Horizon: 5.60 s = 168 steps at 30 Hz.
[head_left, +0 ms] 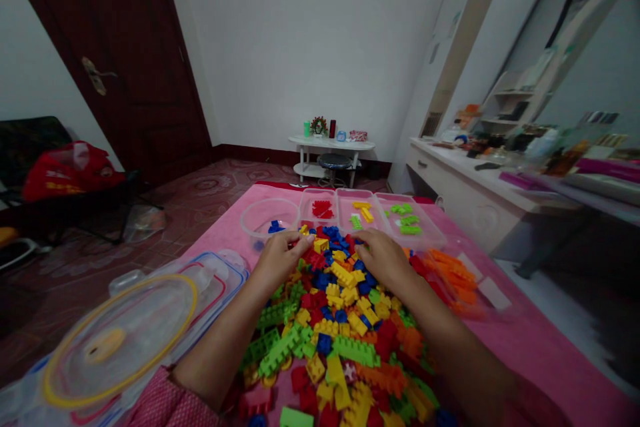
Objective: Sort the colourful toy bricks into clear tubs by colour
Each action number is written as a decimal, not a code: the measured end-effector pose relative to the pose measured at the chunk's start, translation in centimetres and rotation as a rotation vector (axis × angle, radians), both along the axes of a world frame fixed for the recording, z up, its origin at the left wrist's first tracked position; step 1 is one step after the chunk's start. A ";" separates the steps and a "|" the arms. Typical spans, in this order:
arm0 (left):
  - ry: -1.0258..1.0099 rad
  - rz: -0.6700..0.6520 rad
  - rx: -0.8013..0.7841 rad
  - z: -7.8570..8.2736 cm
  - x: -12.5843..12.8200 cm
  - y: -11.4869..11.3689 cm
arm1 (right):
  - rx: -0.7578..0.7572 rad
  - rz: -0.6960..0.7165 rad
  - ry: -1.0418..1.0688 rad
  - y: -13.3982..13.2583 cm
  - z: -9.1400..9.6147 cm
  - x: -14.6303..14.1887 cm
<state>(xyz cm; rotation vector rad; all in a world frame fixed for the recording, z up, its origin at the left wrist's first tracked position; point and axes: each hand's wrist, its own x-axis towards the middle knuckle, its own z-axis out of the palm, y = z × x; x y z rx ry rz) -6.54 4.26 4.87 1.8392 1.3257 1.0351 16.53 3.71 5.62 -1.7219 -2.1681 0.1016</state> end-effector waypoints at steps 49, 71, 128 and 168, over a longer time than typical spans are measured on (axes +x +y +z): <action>0.020 0.149 -0.064 4.8 4.3 12.2 | 0.033 0.109 0.756 -3.9 2.4 -0.6; 0.964 -0.220 0.233 0.5 3.0 10.7 | 0.095 0.093 0.706 -3.7 2.6 0.1; 0.180 0.041 0.093 -5.4 1.8 -13.1 | 0.003 0.308 0.455 -4.9 2.0 -2.3; 0.892 0.008 -0.001 2.1 -2.2 -1.9 | -0.127 0.313 0.067 -6.7 -0.2 -5.5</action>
